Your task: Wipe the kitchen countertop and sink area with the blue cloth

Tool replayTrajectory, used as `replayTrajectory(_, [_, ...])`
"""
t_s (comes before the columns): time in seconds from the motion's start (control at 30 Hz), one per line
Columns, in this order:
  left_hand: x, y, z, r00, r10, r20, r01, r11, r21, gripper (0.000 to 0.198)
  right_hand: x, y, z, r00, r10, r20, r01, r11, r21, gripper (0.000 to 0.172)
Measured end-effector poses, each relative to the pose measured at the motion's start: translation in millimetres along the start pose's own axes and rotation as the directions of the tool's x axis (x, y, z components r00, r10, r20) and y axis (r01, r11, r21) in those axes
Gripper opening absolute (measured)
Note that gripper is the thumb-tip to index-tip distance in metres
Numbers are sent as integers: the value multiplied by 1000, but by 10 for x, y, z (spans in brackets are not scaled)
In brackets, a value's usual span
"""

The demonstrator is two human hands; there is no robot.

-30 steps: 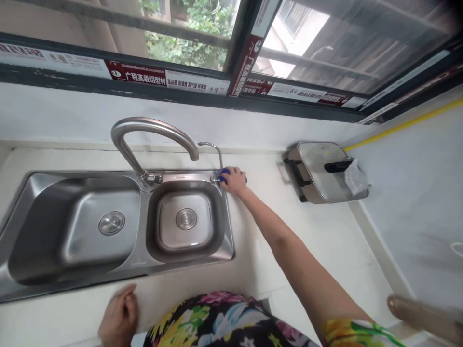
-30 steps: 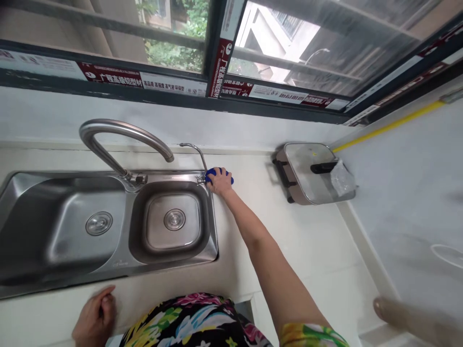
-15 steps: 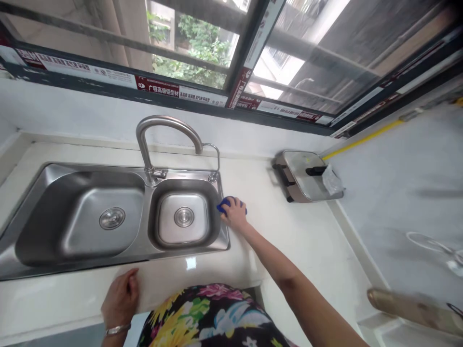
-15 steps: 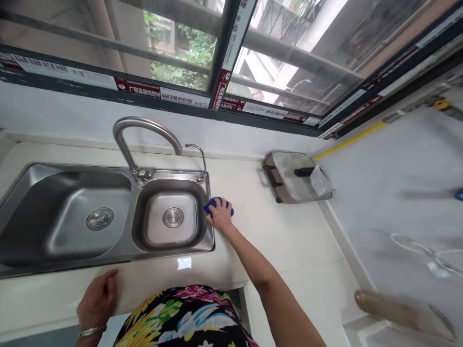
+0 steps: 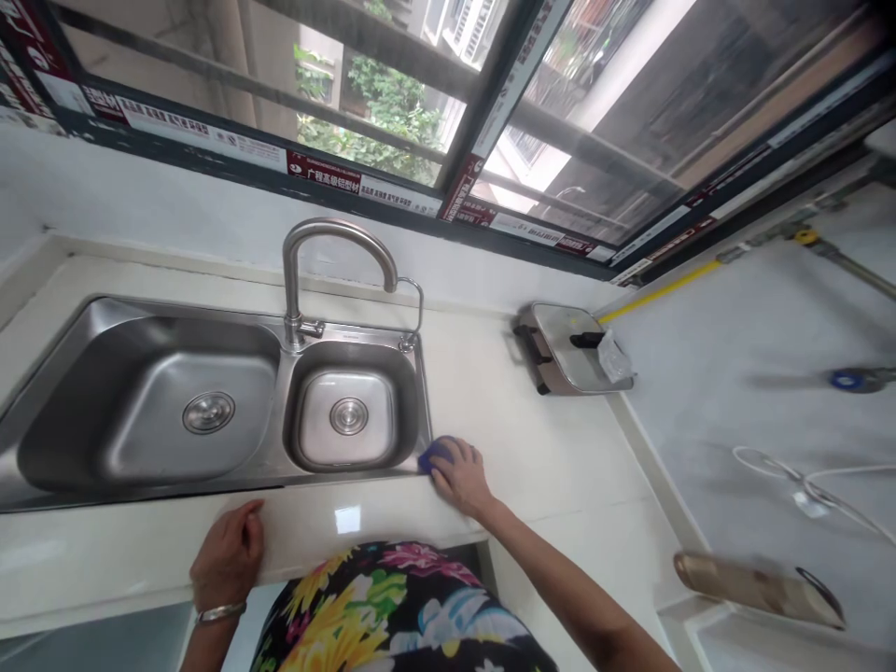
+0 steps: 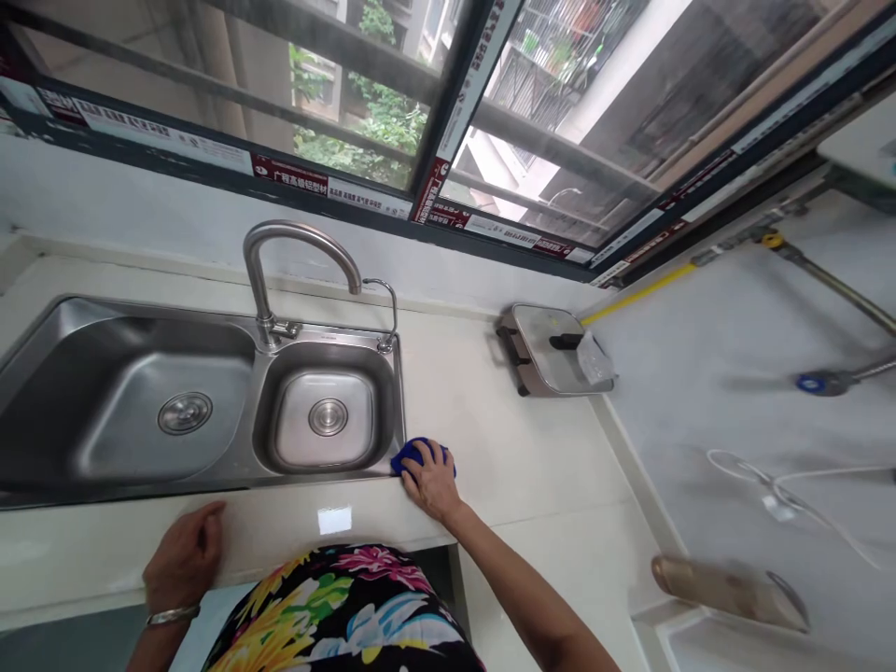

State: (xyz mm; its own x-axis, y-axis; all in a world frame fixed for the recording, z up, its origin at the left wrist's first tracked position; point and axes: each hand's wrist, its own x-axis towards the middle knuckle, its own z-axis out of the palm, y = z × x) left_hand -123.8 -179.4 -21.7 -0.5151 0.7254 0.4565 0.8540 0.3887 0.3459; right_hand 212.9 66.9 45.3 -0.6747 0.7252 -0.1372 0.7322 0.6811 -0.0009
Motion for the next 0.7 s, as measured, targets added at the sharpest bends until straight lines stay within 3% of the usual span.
replayTrajectory(0.2, [28, 12, -17, 1000, 21, -11, -21, 1000, -7, 26, 354, 76, 8, 998, 23, 59, -21, 1000, -22, 28])
replayTrajectory(0.4, [28, -30, -10, 999, 21, 31, -20, 999, -27, 27, 952, 234, -4, 993, 112, -34, -112, 994, -10, 29])
replayTrajectory(0.7, [-44, -197, 72, 969, -90, 230, 108, 992, -66, 33, 1937, 452, -56, 950, 295, -98, -295, 955, 20, 34])
